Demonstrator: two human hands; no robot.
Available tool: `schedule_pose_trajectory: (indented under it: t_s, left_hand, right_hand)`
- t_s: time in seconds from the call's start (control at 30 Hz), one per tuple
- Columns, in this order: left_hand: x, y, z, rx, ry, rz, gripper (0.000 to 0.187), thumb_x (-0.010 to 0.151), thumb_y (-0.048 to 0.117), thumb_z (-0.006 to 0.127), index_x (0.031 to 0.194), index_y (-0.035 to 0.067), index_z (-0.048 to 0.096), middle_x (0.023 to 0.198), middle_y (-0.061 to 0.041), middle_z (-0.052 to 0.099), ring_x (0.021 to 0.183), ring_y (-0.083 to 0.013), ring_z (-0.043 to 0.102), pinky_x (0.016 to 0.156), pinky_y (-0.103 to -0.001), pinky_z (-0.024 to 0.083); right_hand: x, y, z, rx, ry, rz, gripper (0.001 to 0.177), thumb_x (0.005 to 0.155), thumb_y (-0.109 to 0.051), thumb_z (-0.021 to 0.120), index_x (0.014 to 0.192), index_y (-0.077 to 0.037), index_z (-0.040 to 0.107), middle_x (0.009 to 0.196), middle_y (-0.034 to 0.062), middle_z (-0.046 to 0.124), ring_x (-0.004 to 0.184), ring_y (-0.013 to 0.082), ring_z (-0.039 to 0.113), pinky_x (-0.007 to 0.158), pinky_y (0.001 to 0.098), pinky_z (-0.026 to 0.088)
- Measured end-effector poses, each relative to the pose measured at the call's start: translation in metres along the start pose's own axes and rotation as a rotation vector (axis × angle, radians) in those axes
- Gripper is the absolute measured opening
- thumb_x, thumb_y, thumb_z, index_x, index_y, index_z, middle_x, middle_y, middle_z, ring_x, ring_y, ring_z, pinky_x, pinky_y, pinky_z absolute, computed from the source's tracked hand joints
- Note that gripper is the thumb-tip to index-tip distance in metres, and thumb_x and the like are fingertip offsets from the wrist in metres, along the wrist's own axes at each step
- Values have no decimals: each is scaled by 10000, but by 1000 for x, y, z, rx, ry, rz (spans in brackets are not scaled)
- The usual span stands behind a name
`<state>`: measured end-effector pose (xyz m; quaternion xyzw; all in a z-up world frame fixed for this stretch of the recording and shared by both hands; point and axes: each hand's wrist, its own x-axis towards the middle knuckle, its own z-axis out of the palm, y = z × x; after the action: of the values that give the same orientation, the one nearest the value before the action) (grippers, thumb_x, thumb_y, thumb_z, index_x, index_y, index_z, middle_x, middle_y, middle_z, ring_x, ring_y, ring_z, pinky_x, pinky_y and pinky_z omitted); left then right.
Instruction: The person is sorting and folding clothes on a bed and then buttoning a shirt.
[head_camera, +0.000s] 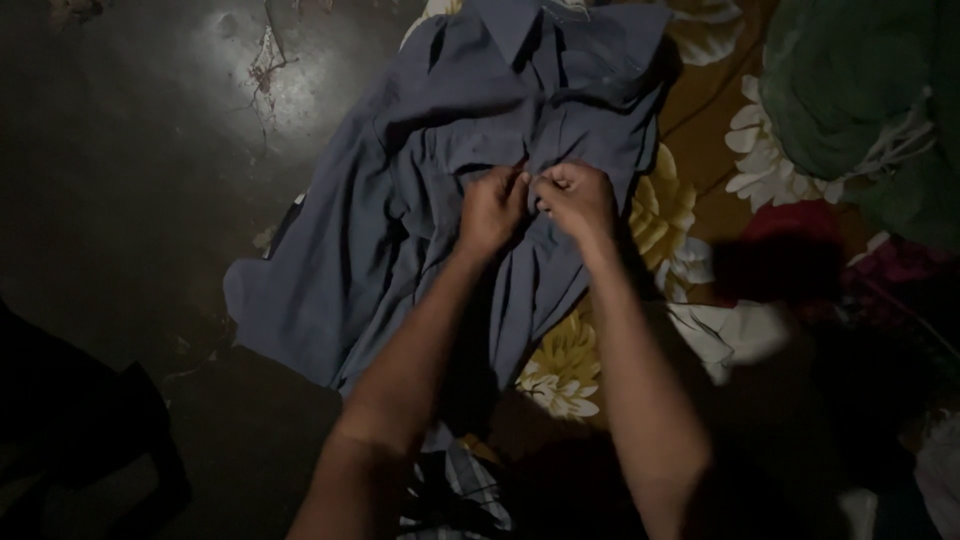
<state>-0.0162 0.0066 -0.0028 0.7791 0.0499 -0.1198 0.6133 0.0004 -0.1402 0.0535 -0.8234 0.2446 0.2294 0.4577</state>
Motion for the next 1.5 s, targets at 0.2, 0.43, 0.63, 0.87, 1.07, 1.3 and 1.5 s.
schedule_pose_trajectory:
  t_s: [0.2, 0.43, 0.63, 0.87, 1.07, 1.3, 1.5]
  left_hand:
    - [2, -2, -6, -359, -73, 36, 214, 1026, 126, 606, 1188, -13, 605, 909, -150, 701, 813, -163, 660, 730, -290, 538]
    - [4, -4, 0, -235, 27, 12, 159, 1013, 88, 681, 1098, -38, 634, 882, -130, 738, 767, -157, 702, 693, -309, 553]
    - [-44, 49, -33, 83, 202, 186, 237, 1008, 88, 680, 1214, -21, 637, 1095, -207, 722, 984, -377, 703, 770, -414, 563]
    - [-136, 51, -80, 847, 42, 313, 401, 765, 44, 673, 1164, -2, 675, 1069, -198, 651, 1023, -386, 563, 906, -469, 415]
    - [-136, -21, -105, 770, -79, 146, 181, 826, -71, 627, 1000, -21, 639, 907, -217, 642, 876, -379, 617, 771, -463, 479]
    - [-120, 18, -153, 669, -9, 311, 324, 858, -38, 616, 1180, -65, 634, 1018, -256, 645, 908, -442, 610, 753, -477, 506]
    - [-168, 70, -103, 764, -14, 192, 362, 955, 343, 782, 1024, 22, 628, 962, -193, 635, 920, -389, 591, 811, -473, 460]
  right_hand:
    - [11, -2, -11, -51, -90, 148, 162, 931, -210, 699, 920, -54, 746, 832, 41, 742, 707, 114, 681, 627, 277, 545]
    - [13, 16, -15, 161, -248, 287, 173, 983, -205, 654, 978, -65, 753, 866, 5, 693, 696, 108, 616, 635, 286, 518]
    - [-65, 34, 26, 15, 273, -296, 384, 982, -326, 755, 1236, -53, 667, 1097, 97, 652, 898, 210, 652, 740, 335, 557]
    - [-151, 108, 52, -21, 403, 194, 895, 797, -524, 801, 1459, -4, 494, 1418, 213, 521, 1268, 397, 527, 1024, 534, 402]
    - [-168, 118, 15, 894, 335, 399, 723, 970, -519, 586, 1482, -16, 494, 1480, 136, 562, 1260, 302, 586, 1037, 428, 481]
    - [-155, 144, -135, -344, 444, 409, 551, 1120, -524, 629, 1151, 20, 708, 1095, 239, 703, 1031, 337, 643, 958, 457, 502]
    - [-174, 113, -82, -441, 645, -330, 379, 993, -326, 736, 1216, -31, 651, 1073, 131, 676, 955, 291, 638, 824, 414, 525]
